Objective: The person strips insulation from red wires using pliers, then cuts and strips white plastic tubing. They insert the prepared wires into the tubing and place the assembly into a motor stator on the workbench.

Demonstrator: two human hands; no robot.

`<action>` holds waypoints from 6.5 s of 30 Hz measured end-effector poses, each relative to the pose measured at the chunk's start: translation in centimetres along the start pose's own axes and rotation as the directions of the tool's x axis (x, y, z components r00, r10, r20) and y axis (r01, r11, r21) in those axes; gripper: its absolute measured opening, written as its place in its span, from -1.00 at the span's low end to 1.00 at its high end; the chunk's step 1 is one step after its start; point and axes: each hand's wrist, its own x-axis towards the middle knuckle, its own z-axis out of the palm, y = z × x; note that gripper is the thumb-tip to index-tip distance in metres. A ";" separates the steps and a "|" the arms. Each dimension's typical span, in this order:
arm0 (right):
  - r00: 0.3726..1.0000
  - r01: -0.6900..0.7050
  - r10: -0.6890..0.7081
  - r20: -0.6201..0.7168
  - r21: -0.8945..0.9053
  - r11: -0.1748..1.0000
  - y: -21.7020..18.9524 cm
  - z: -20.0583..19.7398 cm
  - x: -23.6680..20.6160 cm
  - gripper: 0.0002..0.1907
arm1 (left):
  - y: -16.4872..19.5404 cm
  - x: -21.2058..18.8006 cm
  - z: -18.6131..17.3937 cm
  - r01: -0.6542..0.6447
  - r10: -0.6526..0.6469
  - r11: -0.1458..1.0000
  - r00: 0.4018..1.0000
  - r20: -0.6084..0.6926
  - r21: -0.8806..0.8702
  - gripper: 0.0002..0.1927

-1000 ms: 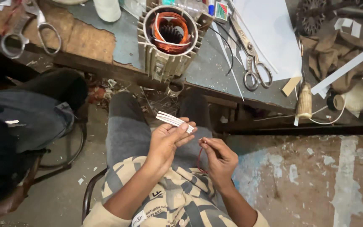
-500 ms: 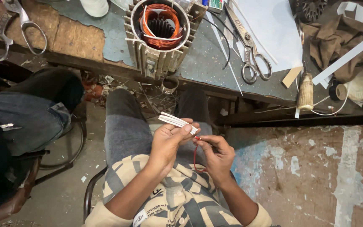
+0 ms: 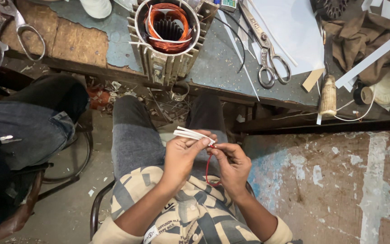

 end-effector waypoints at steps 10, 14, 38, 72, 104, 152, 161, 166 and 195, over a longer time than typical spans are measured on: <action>0.991 0.131 -0.131 0.028 -0.019 0.991 0.3 0.3 -0.3 -0.86 | -1.0 -0.1 0.5 -0.054 0.057 0.997 0.997 -0.052 0.050 -0.83; 0.997 0.072 -0.074 0.011 0.102 0.992 0.2 -0.1 0.1 -0.88 | -1.2 0.2 0.3 -0.050 0.054 0.998 0.993 -0.106 0.037 -0.81; 0.995 -0.096 0.096 -0.040 0.000 0.995 -0.5 -0.4 0.4 -0.81 | -2.0 1.1 -0.3 -0.045 0.035 0.996 0.992 -0.119 -0.078 -0.77; 0.946 -0.316 0.297 0.129 0.173 0.933 2.7 -0.7 1.1 -0.74 | -2.0 2.2 -2.5 -0.026 0.011 0.976 0.997 0.071 0.218 -0.79; 0.818 -0.404 0.490 0.301 -0.307 0.862 -1.6 -0.9 1.5 -0.67 | -0.7 2.2 -2.3 -0.067 0.069 0.971 0.998 -0.003 0.229 -0.75; 0.758 -0.497 0.439 0.483 -0.008 0.868 2.7 -2.5 2.1 -0.65 | -1.9 2.6 -2.8 -0.107 0.112 0.968 0.994 -0.011 0.228 -0.78; 0.740 -0.551 0.491 0.460 -0.004 0.834 4.0 -2.3 1.9 -0.74 | -1.8 2.8 -2.8 -0.102 0.101 0.976 0.995 0.019 0.193 -0.76; 0.762 -0.553 0.480 0.434 0.053 0.831 5.6 -2.4 1.7 -0.73 | -1.9 2.7 -2.6 -0.094 0.088 0.989 0.994 0.059 0.113 -0.77; 0.970 0.092 -0.101 0.220 0.049 0.995 -9.6 1.1 11.1 -0.91 | 3.5 1.3 -0.5 -0.067 -0.146 0.724 0.958 0.247 0.686 -0.80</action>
